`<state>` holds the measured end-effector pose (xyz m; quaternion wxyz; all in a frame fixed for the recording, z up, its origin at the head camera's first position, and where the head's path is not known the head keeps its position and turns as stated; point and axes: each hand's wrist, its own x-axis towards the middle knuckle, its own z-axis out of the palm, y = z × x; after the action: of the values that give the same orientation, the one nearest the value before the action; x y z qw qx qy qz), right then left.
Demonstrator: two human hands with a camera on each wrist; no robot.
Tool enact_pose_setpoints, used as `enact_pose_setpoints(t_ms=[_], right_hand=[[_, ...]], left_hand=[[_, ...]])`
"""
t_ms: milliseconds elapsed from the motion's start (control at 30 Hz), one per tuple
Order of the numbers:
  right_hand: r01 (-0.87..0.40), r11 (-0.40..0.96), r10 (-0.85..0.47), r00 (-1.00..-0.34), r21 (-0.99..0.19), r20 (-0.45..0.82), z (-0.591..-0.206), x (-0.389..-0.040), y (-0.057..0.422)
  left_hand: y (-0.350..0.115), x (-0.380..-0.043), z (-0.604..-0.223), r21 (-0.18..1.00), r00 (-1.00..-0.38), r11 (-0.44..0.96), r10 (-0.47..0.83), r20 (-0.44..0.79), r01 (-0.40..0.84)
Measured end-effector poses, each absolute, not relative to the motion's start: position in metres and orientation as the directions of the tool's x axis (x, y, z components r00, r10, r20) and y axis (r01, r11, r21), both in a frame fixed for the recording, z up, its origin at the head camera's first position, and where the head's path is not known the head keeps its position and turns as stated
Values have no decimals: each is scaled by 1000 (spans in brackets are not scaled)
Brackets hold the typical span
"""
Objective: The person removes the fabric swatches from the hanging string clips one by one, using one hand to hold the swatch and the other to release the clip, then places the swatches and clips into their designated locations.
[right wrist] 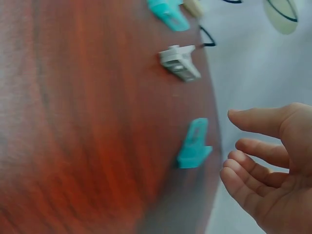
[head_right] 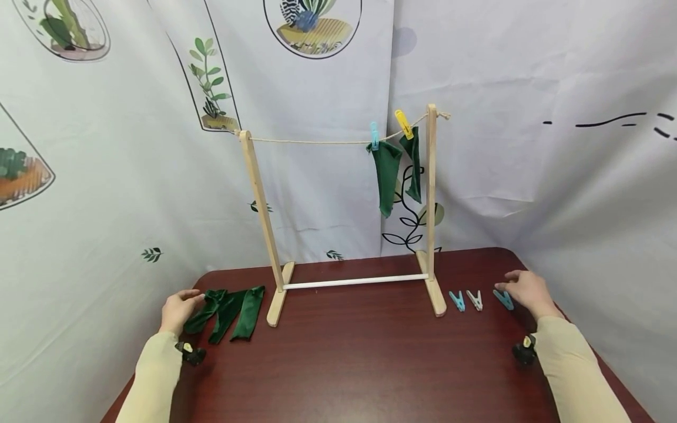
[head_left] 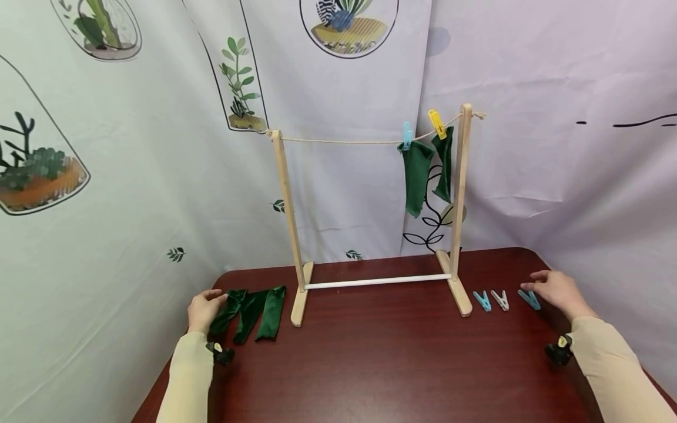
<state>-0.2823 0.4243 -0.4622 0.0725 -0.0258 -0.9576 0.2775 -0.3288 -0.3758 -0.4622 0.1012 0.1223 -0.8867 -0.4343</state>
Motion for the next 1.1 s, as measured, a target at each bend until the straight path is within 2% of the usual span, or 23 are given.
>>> enact_pose_setpoints(t_ms=[233,467,800,1100], right_hand=[[-49,842,69,-978,-537,197,-437,-278,418],[-122,836,49,-955,-535,294,-412,-276,403],[-200,840,20,-918,-504,397,-372,-270,378],[-247,826,4,-896,-507,444,-340,-259,353]], left_hand=[[-353,-332,-445,806,-964,588,-248,98,-69],[-328,-338,-423,802,-977,594,-128,169,61],[-281,-338,-390,739,-950,634,-21,313,230],[-234,-337,-359,723,-920,599,59,388,343]])
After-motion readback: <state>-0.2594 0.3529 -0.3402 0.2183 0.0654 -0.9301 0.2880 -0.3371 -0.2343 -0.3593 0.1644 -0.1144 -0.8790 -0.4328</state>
